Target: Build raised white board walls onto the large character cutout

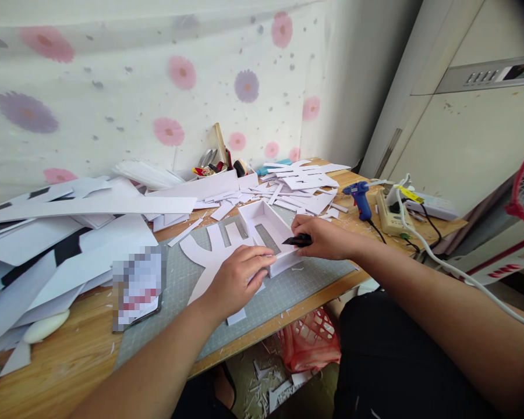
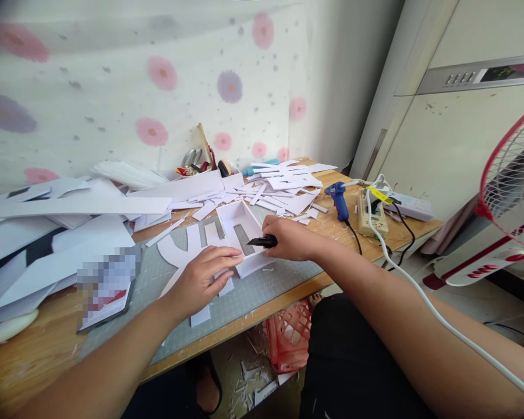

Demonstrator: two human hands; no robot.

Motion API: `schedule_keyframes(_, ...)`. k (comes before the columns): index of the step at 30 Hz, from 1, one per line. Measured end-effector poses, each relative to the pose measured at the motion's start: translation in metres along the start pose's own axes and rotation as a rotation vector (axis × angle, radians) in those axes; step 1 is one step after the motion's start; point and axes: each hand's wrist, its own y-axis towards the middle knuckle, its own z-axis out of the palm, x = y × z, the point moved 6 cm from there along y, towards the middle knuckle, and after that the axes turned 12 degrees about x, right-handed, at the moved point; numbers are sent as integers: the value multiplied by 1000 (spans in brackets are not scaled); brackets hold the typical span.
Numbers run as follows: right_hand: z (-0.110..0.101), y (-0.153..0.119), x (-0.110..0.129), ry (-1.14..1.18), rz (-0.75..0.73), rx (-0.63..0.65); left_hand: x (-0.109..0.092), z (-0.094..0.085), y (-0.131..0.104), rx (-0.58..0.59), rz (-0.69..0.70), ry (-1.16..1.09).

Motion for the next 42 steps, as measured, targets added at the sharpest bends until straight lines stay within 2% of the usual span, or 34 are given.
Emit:
schedule_keyframes(7,2,3,-5,25,-6,21,2,1,0,-36,26,-8)
schedule_keyframes(15,0,-6,-5,126,-104,-95,7,2,-1,-40,27,-30)
schedule_keyframes(21,8,-1,-10,83,46,-3,7,2,-1,-42,32,-42)
schedule_keyframes(26,7,1,-8,58,5,11,7,2,-2,-47,28,-46)
schedule_keyframes(42,6,6,-9,116,1,38,10,0,-1,-43,10,-74)
